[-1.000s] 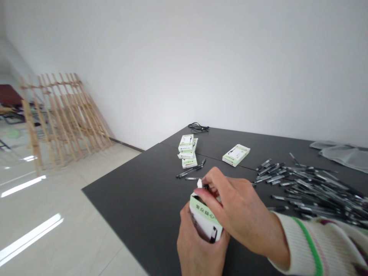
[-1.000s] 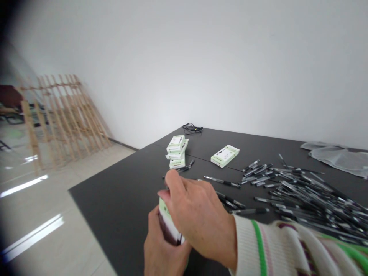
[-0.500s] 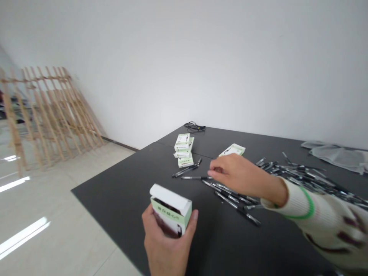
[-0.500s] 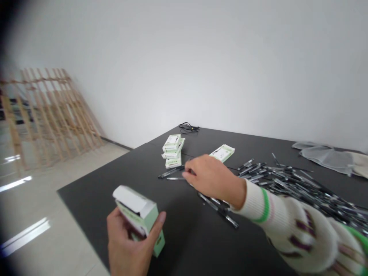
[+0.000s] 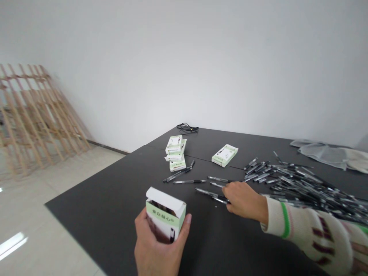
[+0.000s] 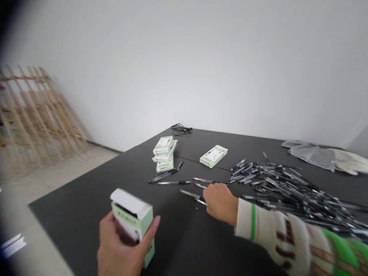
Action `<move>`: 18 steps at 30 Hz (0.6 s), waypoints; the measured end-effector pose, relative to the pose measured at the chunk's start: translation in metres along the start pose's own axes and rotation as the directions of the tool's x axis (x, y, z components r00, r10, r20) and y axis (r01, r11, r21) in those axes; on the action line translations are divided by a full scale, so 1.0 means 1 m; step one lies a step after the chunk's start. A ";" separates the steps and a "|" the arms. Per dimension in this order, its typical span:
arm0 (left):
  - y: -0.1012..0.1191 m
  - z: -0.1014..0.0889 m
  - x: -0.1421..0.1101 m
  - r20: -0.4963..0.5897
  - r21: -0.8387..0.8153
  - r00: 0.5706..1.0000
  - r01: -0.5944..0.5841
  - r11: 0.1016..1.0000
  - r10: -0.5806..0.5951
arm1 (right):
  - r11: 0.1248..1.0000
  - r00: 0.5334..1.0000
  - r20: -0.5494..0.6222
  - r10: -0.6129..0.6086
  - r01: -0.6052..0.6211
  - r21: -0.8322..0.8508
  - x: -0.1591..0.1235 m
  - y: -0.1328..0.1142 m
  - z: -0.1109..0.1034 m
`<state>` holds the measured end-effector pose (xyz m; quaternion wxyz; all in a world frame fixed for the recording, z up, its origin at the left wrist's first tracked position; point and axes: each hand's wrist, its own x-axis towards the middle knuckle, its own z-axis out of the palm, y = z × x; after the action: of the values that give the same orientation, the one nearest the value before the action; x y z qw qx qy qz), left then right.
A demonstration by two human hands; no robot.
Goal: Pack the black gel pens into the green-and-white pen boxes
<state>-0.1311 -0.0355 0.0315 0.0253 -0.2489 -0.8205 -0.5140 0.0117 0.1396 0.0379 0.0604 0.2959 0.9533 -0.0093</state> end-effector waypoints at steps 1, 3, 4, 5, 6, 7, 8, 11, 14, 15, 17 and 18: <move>0.001 0.000 0.000 0.013 -0.013 1.000 0.001 1.000 -0.001 | 1.000 1.000 -0.004 -0.010 0.010 0.007 0.000 0.001 0.002; 0.002 0.001 0.000 0.042 -0.032 0.999 0.001 0.999 0.000 | 0.999 0.999 0.001 -0.036 0.036 0.035 0.001 0.005 0.005; 0.002 0.001 -0.001 0.052 -0.036 0.999 0.000 0.999 0.002 | 0.997 0.999 0.008 -0.052 0.052 0.053 0.003 0.007 0.006; 0.002 0.001 -0.001 0.059 -0.037 0.998 -0.003 0.999 0.006 | 0.995 0.997 0.015 -0.070 0.069 0.071 0.006 0.011 0.006; 0.002 0.001 -0.002 0.063 -0.037 0.998 -0.010 0.999 0.012 | 0.993 0.996 0.021 -0.085 0.083 0.086 0.008 0.014 0.005; 0.001 0.002 -0.002 0.066 -0.038 0.998 -0.019 0.999 0.022 | 0.991 0.995 0.022 -0.096 0.094 0.100 0.010 0.018 0.003; 0.001 0.002 -0.003 0.069 -0.040 0.997 -0.032 0.999 0.034 | 0.988 0.994 0.012 -0.107 0.105 0.112 0.011 0.022 -0.002; -0.001 0.002 -0.005 0.076 -0.056 0.994 -0.079 0.995 0.084 | 0.974 0.985 -0.085 -0.152 0.164 0.157 0.003 0.028 -0.032; -0.003 0.003 -0.006 0.084 -0.073 0.988 -0.122 0.990 0.128 | 0.927 0.960 -0.219 -0.171 0.233 0.294 -0.027 0.026 -0.078; -0.003 0.004 -0.006 0.087 -0.079 0.986 -0.132 0.988 0.139 | 0.902 0.966 -0.222 -0.134 0.211 0.377 -0.040 0.023 -0.094; -0.003 0.005 -0.008 0.092 -0.095 0.983 -0.149 0.984 0.158 | 0.841 0.968 -0.243 -0.060 0.180 0.509 -0.066 0.014 -0.119; -0.003 0.006 -0.009 0.090 -0.102 0.981 -0.164 0.981 0.173 | 0.800 0.956 -0.291 -0.025 0.194 0.567 -0.077 0.009 -0.127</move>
<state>-0.1231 -0.0350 0.0234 0.0166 -0.3434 -0.7717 -0.5350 0.0654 0.1104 0.1735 -0.1650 0.2421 0.9178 -0.2680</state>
